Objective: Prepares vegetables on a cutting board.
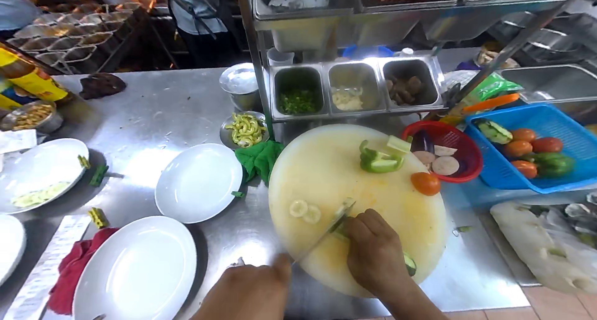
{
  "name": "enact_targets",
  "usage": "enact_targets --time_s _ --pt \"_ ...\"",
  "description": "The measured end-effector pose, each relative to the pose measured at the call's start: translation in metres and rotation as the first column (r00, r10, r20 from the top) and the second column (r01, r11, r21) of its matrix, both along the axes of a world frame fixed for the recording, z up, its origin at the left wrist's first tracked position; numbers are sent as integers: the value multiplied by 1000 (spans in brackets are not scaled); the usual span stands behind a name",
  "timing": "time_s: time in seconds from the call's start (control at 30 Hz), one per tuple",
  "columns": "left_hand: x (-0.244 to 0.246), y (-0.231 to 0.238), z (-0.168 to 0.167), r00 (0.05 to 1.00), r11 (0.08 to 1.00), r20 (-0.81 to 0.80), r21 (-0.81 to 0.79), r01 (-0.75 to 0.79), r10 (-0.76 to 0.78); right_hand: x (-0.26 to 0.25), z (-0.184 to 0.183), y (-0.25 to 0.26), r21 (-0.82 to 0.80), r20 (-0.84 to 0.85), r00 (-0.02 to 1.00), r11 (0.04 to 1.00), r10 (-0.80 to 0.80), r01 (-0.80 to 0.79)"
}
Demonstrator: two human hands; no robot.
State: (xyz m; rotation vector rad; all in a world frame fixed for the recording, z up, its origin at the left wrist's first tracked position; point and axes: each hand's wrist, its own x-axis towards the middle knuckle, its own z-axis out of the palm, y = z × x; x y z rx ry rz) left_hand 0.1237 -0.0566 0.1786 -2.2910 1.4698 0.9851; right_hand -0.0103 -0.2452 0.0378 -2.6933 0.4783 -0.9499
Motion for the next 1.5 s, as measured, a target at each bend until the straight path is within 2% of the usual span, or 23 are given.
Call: enact_targets --time_s 0.13,0.27,0.37,0.4,0.47,0.6,0.73,0.83,0.93,1.1,1.17,1.3,1.43,1.5 --pt "3 5 17 1000 994 10 -107 30 -30 -1 1 -1 3 21 1000 1000 -9 9" --pt "2 -2 5 1000 1000 -14 11 -3 4 0 0 2 -27 27 1000 1000 -11 11" --pt "1 5 20 999 994 3 -105 39 -39 -2 0 0 -29 49 998 999 -32 33" --pt "-1 4 17 999 994 -8 -100 32 -33 -2 0 1 -24 54 998 999 -37 38" --pt "0 -2 4 1000 1000 -26 19 5 -4 -2 -1 3 -19 60 998 999 -30 31" --pt "3 1 20 999 997 -7 -71 41 -42 -3 0 1 -7 67 997 999 -39 40" --pt "0 -9 -5 996 998 -74 49 -41 45 -1 1 2 -4 73 996 999 -45 45" --pt "10 -9 -1 995 997 -84 56 -45 50 -9 14 2 66 -61 989 988 -136 140" --pt "11 -4 11 1000 999 2 -39 -17 17 -13 14 -2 124 -77 988 982 -135 144" --pt "-1 8 32 992 978 71 -175 111 -99 -12 2 -4 51 19 997 996 -70 69" --pt "-1 7 33 995 984 32 -145 100 -96 -13 0 -4 39 34 997 997 -75 74" --pt "-8 -14 1 999 1000 -30 19 13 -12 -13 -1 -1 39 51 996 997 -73 71" --pt "-1 -7 20 997 994 -13 -81 70 -71 -16 -2 -2 20 57 995 997 -80 79" --pt "-5 -10 14 998 997 -52 -58 45 -48 -16 -3 -1 10 62 995 997 -80 80"
